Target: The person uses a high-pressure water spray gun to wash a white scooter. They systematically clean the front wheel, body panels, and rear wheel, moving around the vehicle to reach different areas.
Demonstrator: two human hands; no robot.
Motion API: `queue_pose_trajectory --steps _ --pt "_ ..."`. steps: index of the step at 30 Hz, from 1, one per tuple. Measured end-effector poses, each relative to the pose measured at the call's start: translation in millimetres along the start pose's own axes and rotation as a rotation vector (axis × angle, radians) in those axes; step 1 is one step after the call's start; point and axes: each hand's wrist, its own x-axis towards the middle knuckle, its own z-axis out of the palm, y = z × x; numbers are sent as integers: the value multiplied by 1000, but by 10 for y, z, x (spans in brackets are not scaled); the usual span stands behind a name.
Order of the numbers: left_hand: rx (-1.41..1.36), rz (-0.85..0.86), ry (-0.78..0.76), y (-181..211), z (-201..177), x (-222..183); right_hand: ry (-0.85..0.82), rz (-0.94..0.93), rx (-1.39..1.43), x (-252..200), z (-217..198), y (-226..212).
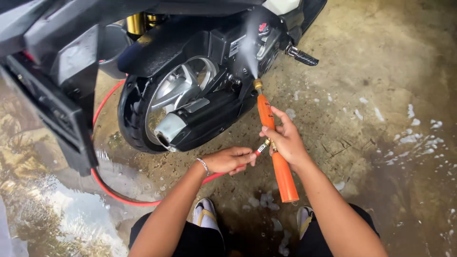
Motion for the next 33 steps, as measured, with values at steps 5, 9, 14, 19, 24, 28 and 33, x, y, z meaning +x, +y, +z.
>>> queue_pose_trajectory --steps 5,9,14,19,24,28,33 --pt "-57 66 66 -75 275 12 30 -22 -26 -79 -96 258" --pt "51 58 82 13 434 -74 76 -31 -95 -123 -224 538" --pt "199 64 141 56 646 -95 101 -26 -8 -459 -216 374" --pt "258 81 224 151 791 -233 96 -31 -24 -395 -272 474" --pt "207 62 318 163 907 -113 121 64 -49 -394 -369 395" --pt "169 29 339 447 988 -217 110 -36 22 -313 -544 560" --pt "103 -12 349 335 1104 -22 77 83 -4 -144 -891 913"
